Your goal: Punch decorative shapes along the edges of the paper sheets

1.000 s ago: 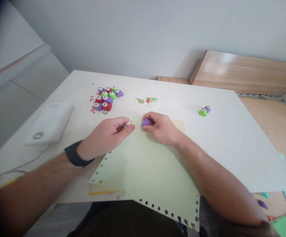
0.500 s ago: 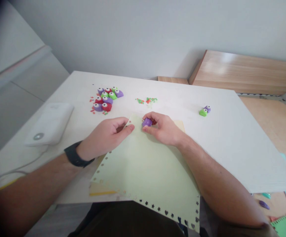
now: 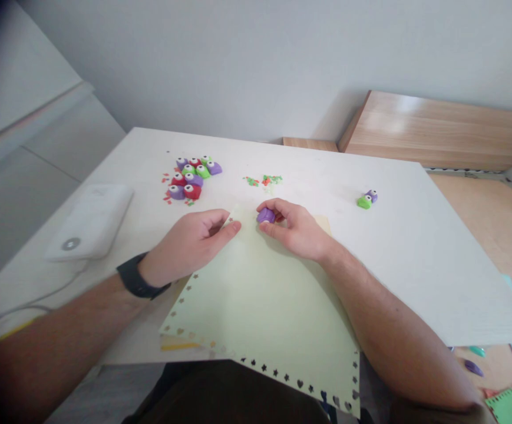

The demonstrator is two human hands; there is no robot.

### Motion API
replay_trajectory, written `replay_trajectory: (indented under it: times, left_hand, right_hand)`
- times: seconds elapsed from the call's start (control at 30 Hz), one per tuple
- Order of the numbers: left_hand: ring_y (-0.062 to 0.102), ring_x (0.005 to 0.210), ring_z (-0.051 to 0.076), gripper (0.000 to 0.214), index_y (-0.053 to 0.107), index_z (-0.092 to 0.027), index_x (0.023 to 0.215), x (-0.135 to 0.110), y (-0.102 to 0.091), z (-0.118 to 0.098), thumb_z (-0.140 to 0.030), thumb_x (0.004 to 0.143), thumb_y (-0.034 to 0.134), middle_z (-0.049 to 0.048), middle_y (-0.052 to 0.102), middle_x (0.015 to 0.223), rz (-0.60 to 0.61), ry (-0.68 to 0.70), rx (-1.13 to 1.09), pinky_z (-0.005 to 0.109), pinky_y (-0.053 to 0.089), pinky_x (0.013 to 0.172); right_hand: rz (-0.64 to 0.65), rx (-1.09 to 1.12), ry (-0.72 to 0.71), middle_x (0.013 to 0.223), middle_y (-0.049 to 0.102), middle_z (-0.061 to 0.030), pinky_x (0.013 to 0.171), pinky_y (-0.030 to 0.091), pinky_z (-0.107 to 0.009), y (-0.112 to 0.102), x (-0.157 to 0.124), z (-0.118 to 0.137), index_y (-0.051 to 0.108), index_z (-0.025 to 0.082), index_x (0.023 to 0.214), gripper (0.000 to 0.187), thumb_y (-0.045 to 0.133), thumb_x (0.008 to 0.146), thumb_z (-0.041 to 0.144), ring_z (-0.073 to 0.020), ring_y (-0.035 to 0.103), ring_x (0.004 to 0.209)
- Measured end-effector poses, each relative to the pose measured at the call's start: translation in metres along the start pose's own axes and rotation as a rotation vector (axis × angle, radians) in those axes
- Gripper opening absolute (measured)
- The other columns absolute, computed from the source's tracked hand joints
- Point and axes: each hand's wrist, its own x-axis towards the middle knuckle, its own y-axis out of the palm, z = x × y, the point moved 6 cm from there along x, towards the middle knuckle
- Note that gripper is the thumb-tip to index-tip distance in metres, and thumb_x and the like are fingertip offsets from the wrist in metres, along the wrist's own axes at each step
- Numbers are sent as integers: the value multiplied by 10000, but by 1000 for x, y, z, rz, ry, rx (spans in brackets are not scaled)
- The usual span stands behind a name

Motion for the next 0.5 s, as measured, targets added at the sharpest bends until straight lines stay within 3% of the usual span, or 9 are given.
replay_trajectory:
  times: [0.33, 0.5]
  left_hand:
    - [372, 536, 108, 406, 408, -210, 673, 1, -3, 0, -409, 994, 557, -64, 379, 564, -23, -4, 18, 299, 254, 557]
    - [376, 542, 109, 411, 405, -210, 675, 2, -2, 1, -412, 996, 561, -63, 387, 568, -26, -3, 20, 299, 254, 558]
  right_hand:
    - [-143, 186, 63, 1015, 675, -47, 747, 455, -312, -15, 2, -14, 672, 192, 1222, 438, 771, 894, 465, -170, 575, 844]
    - [-191, 256, 42, 1037, 678, -43, 791, 470, -315, -20, 2, -10, 674, 193, 1190, 418, 799, 875, 438, -166, 584, 877]
